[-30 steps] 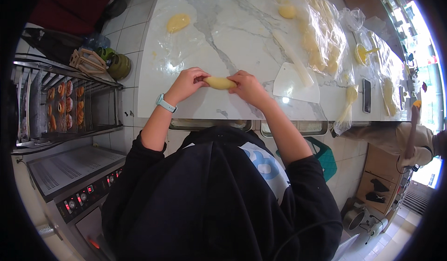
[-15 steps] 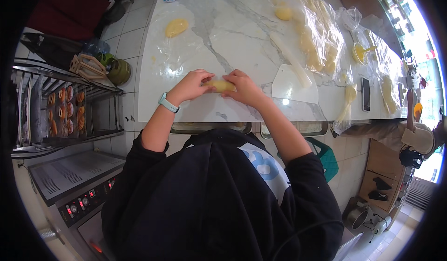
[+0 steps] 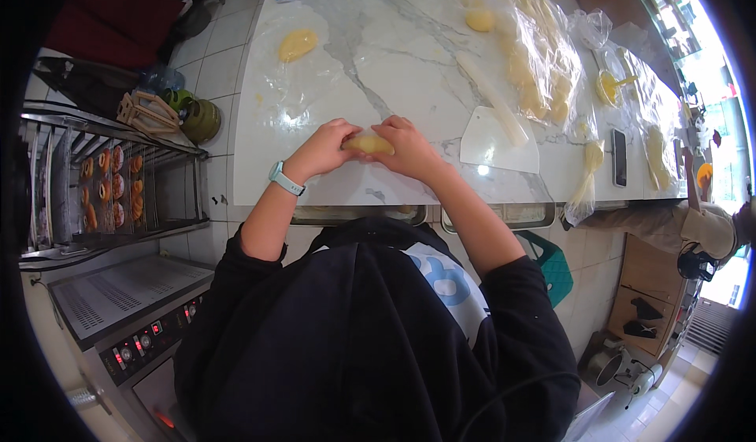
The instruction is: The person shapes dough pieces into rolls by hand, arranges them onto a baking tray, rolls and flattens dough with a rolling pin, and handles baked bread on a cooling rack.
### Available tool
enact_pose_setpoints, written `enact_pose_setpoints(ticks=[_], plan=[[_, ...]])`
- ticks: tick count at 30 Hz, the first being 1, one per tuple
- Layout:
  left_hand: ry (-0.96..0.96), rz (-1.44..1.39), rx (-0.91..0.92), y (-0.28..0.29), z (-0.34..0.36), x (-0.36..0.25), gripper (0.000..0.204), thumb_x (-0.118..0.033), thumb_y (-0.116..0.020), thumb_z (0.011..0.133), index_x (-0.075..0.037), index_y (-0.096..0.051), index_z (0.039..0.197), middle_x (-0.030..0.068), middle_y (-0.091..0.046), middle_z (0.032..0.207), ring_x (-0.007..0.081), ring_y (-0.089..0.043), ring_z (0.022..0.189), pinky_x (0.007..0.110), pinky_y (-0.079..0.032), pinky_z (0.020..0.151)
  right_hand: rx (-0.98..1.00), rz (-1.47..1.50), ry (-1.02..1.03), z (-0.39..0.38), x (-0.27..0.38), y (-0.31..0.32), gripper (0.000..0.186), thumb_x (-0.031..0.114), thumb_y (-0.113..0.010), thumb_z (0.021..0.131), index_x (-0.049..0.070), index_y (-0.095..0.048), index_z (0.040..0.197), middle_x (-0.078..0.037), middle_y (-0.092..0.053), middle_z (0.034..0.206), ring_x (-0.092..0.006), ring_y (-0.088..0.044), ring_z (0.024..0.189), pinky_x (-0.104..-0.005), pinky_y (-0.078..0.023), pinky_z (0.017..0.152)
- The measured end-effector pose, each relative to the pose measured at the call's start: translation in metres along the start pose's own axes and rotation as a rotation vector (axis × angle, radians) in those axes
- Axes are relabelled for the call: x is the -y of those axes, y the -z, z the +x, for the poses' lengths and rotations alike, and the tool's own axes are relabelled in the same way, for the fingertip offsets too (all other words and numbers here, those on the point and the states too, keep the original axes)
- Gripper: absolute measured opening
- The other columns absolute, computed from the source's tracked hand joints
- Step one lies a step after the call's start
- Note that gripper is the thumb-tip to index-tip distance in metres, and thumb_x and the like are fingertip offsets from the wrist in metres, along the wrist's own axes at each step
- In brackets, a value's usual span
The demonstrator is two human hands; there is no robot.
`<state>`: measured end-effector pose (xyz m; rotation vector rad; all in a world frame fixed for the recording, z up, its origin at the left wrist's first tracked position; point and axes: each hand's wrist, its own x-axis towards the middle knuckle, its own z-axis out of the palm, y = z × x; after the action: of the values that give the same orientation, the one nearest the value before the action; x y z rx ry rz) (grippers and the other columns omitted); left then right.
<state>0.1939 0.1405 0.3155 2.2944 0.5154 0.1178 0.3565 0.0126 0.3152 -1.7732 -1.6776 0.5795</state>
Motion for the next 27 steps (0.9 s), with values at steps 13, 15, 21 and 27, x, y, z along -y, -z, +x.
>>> enact_pose_setpoints(ticks=[13,15,21,27], plan=[[-0.255,0.031,-0.378,-0.037,-0.034,-0.001,0.027,-0.003,-0.07,0.074,-0.003,-0.056,0.097,0.0141,-0.062,0.103,0.033,-0.059,0.101,0.037,-0.049,0.082,-0.098,-0.135,0.152,-0.021,0.005,-0.018,0.041,0.019,-0.073,0.074,0.006,-0.06,0.111,-0.013,-0.056,0.108,-0.032,-0.054,0.103,-0.0395,-0.046,0.084],[-0.193,-0.056,-0.266,-0.027,-0.029,-0.008,0.027,-0.003,-0.07,0.074,-0.002,-0.056,0.097,0.013,-0.064,0.099,0.0307,-0.061,0.097,0.036,-0.05,0.079,-0.159,-0.067,0.233,-0.023,-0.007,-0.018,0.044,0.018,-0.072,0.073,0.006,-0.059,0.113,-0.014,-0.056,0.111,-0.0334,-0.055,0.101,-0.0385,-0.047,0.084],[-0.064,-0.27,0.203,0.049,-0.001,-0.031,0.031,-0.006,-0.071,0.076,-0.001,-0.057,0.104,0.0091,-0.067,0.089,0.018,-0.066,0.084,0.028,-0.051,0.073,0.242,0.599,-0.337,-0.013,0.031,0.016,0.058,0.023,-0.067,0.085,0.0,-0.043,0.133,-0.013,-0.065,0.106,-0.0215,-0.064,0.096,-0.032,-0.05,0.083],[-0.138,-0.343,0.755,0.098,0.021,-0.037,0.038,0.001,-0.068,0.076,0.002,-0.055,0.113,0.0108,-0.066,0.095,0.016,-0.066,0.087,0.027,-0.051,0.072,0.456,1.324,-0.49,-0.014,0.055,0.028,0.048,0.022,-0.057,0.092,-0.006,-0.044,0.129,-0.015,-0.062,0.11,-0.0234,-0.064,0.099,-0.0334,-0.05,0.088]])
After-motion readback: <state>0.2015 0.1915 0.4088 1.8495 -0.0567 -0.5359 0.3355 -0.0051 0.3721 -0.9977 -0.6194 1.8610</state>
